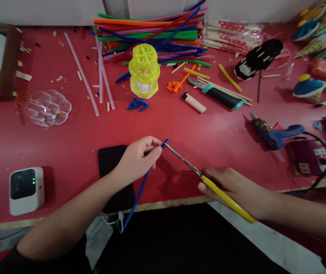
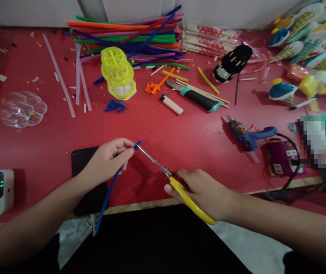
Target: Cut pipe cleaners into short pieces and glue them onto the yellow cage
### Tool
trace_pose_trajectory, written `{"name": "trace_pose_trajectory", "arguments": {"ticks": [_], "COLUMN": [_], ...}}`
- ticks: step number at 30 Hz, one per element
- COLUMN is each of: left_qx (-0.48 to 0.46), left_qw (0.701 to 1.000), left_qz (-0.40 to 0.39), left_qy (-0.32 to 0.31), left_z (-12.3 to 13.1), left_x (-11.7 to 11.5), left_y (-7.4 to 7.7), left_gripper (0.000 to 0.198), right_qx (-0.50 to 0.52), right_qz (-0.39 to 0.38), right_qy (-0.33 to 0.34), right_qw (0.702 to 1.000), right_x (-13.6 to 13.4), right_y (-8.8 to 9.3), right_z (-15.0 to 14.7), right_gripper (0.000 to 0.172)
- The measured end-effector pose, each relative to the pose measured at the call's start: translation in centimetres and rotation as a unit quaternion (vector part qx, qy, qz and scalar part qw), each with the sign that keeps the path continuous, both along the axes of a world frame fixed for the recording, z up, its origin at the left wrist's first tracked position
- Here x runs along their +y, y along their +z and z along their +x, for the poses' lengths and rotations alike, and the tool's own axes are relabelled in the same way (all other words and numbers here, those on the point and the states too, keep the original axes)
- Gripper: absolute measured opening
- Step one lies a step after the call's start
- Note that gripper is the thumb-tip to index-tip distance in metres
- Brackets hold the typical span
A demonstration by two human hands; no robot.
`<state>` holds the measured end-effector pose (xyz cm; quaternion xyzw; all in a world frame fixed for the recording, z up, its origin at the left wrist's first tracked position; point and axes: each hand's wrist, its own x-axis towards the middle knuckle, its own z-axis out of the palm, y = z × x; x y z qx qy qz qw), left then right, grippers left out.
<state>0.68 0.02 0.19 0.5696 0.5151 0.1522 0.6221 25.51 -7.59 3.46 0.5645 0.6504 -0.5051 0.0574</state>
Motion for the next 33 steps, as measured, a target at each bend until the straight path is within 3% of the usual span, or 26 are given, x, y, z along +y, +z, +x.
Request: {"name": "trace_pose_trajectory", "arguments": {"ticks": [9, 28, 33], "left_qx": [0.02, 0.051, 0.042], "left_qw": [1.0, 0.997, 0.998], "left_qz": [0.013, 0.038, 0.042], "left_qy": [-0.006, -0.039, -0.033], "left_z": [-0.08, -0.09, -0.23], "left_x": [-0.01, -0.01, -0.05], "left_y": [0.08, -0.15, -0.63], "left_gripper": [0.011, 0.013, 0.015], "right_qx": [-0.002, 0.027, 0.014], "right_qz": [0.013, -0.042, -0.078], "right_qy": [0.0, -0.002, -0.013], "right_qw": [1.0, 0.999, 0.997], "right_x": [0.22, 0.26, 0.49], "right_y": [-0.13, -0.74, -0.06], "right_z": [-0.01, 0.39, -0.02], "right_gripper": [0.065, 0.06, 0.066]}}
